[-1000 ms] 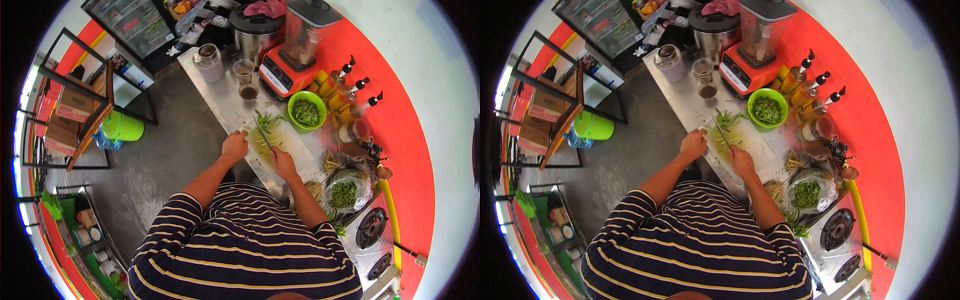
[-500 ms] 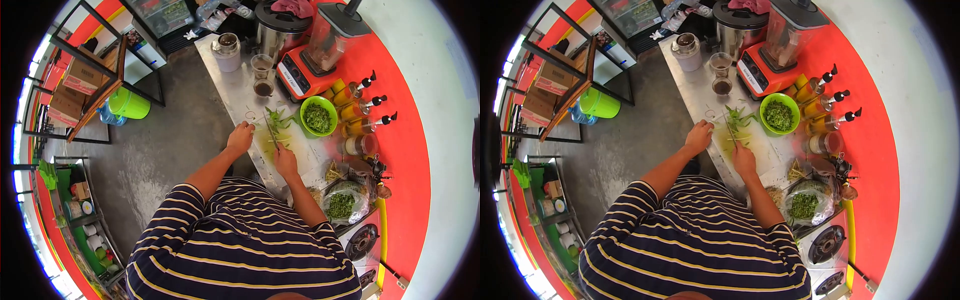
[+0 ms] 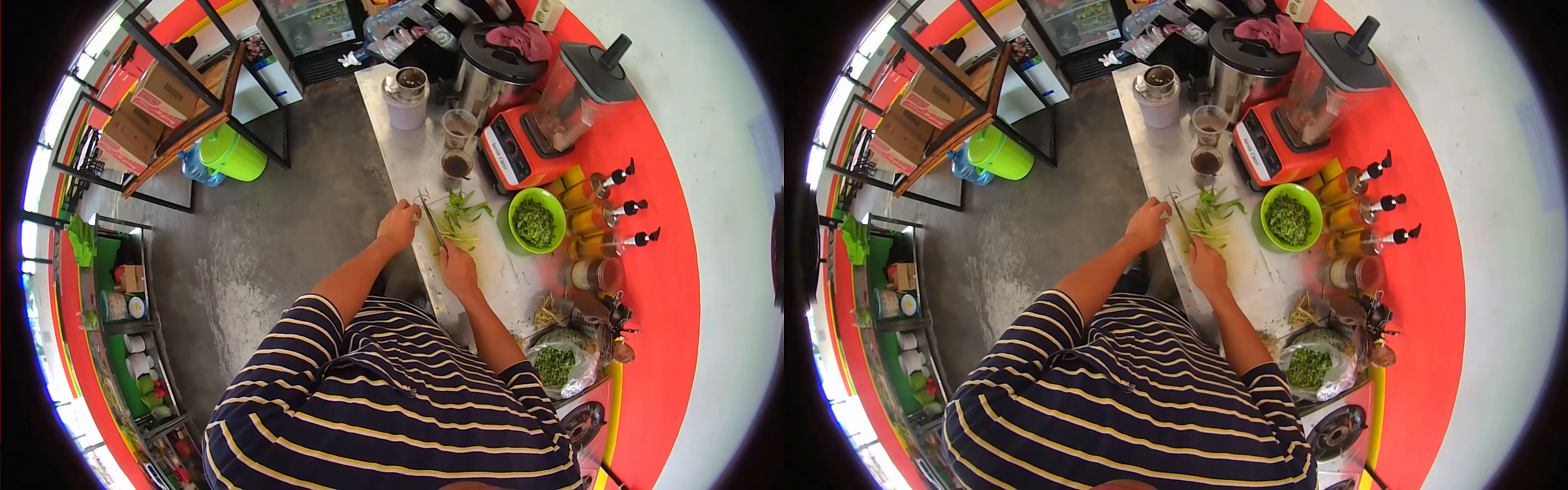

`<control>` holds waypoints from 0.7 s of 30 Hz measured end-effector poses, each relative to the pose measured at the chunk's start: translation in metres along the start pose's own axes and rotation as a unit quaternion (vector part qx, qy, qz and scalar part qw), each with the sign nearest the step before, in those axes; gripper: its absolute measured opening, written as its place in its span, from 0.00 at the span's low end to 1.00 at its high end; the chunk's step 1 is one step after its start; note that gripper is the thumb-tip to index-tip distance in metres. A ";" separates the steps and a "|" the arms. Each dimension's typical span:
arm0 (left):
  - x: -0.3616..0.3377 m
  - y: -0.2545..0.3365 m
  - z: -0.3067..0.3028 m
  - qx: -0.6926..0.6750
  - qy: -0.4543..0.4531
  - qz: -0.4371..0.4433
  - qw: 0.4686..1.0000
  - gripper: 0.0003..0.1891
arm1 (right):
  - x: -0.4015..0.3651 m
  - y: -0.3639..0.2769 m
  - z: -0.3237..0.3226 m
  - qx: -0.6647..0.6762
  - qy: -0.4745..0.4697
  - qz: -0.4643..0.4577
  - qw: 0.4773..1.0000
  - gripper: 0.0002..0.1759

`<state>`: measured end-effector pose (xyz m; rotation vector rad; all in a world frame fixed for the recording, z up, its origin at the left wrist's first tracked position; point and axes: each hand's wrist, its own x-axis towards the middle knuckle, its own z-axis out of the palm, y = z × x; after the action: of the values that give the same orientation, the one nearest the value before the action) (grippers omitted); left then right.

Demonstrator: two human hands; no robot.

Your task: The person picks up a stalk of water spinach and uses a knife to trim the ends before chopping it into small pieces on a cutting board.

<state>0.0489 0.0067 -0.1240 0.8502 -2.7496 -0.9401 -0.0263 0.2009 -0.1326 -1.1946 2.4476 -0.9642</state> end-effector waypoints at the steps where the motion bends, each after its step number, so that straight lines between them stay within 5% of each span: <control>1: 0.000 0.000 -0.003 0.001 0.005 -0.002 1.000 0.09 | 0.004 -0.002 0.001 -0.007 -0.015 0.009 1.000 0.16; 4: 0.000 0.002 -0.010 0.004 -0.031 -0.047 0.998 0.10 | 0.012 -0.013 -0.002 -0.017 -0.043 0.027 0.999 0.17; 21: -0.009 0.000 -0.002 0.073 -0.013 0.043 0.996 0.20 | 0.012 -0.024 -0.010 -0.119 -0.133 0.024 0.984 0.34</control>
<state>0.0566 0.0103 -0.1220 0.7375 -2.8799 -0.7483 -0.0245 0.1859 -0.1086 -1.2408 2.4076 -0.4719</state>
